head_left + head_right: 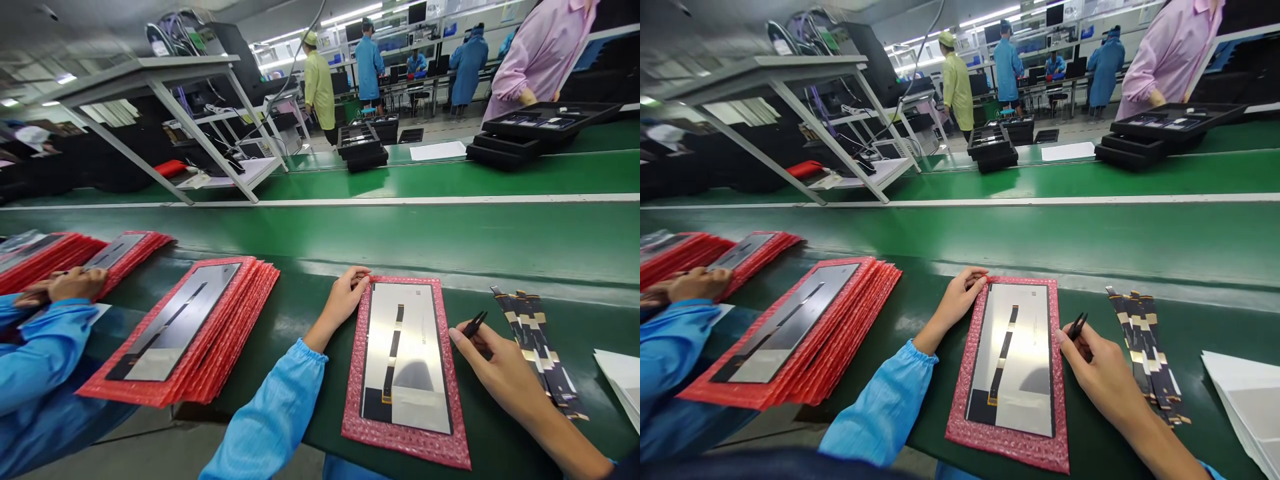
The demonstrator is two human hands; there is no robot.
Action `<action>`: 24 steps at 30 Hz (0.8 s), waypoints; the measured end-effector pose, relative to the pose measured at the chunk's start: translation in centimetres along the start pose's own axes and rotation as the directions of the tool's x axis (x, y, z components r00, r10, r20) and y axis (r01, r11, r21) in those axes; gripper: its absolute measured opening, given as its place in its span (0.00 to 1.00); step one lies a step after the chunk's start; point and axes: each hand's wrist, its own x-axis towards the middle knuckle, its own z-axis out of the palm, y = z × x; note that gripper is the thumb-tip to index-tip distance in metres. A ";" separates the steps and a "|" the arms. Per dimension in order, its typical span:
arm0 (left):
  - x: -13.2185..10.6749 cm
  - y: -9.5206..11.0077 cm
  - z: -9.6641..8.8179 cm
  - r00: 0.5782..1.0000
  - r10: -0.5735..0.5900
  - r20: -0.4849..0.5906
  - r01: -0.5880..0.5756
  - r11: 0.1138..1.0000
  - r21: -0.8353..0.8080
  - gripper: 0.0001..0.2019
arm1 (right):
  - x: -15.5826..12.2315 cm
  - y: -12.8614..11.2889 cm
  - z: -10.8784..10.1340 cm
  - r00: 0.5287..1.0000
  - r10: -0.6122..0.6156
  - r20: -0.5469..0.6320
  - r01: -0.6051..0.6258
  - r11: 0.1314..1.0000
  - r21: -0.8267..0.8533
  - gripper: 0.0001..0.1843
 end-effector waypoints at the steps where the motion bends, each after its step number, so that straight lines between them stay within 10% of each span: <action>1: 0.0 0.1 0.0 1.000 -0.001 -0.004 0.001 1.000 0.002 0.11 | 0.0 0.0 0.0 1.000 -0.003 0.000 0.003 1.000 0.000 0.19; 24: 0.0 0.0 -0.1 1.000 -0.008 0.010 0.007 0.999 0.036 0.12 | 0.1 0.4 0.3 1.000 -0.001 0.006 0.001 1.000 -0.001 0.16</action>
